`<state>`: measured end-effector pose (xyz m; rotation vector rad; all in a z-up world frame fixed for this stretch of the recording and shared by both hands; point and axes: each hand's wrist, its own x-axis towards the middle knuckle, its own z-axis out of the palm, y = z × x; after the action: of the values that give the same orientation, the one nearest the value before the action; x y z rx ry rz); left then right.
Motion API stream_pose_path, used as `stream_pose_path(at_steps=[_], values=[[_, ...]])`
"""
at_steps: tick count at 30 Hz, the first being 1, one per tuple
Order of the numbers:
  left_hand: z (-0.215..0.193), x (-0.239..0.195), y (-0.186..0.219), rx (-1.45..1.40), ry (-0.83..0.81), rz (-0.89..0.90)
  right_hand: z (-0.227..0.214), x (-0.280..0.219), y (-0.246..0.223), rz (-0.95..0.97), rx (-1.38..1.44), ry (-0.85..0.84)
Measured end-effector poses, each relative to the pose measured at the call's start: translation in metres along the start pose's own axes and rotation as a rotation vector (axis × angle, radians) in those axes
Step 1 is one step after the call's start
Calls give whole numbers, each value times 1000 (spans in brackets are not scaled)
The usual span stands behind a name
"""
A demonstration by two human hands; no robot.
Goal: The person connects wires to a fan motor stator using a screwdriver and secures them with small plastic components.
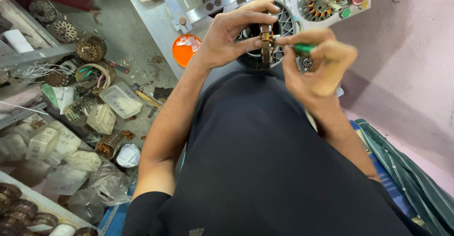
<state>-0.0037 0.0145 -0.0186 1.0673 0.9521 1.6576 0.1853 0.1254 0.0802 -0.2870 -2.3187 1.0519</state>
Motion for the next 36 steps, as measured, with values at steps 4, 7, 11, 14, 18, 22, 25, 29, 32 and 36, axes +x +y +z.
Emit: stream_pose_path(at_steps=[4, 7, 11, 14, 18, 22, 25, 29, 32, 36], values=[[1, 2, 7, 6, 0, -23, -10, 12, -9, 151, 188, -46], [1, 2, 9, 119, -2, 117, -12, 16, -19, 133, 217, 97], [-1, 0, 9, 256, 37, 93, -12, 23, -22, 134, 145, 54], [-1, 2, 9, 199, 43, 90, -7, 30, -17, 111, 89, -38], [-2, 0, 9, 226, 68, 81, 1, 36, -14, 108, -4, -87], [1, 0, 7, 226, 81, 77, 1, 41, -15, 48, -134, -131], [-1, 0, 9, 204, 86, 87, 2, 49, -17, 61, -121, -158], [-2, 0, 9, 220, 84, 100, 2, 56, -21, 61, -180, -188], [-1, 1, 8, 189, 80, 94, 1, 60, -20, -2, -249, -214], [-1, 1, 8, 199, 83, 110, -1, 63, -17, 72, -241, -237]])
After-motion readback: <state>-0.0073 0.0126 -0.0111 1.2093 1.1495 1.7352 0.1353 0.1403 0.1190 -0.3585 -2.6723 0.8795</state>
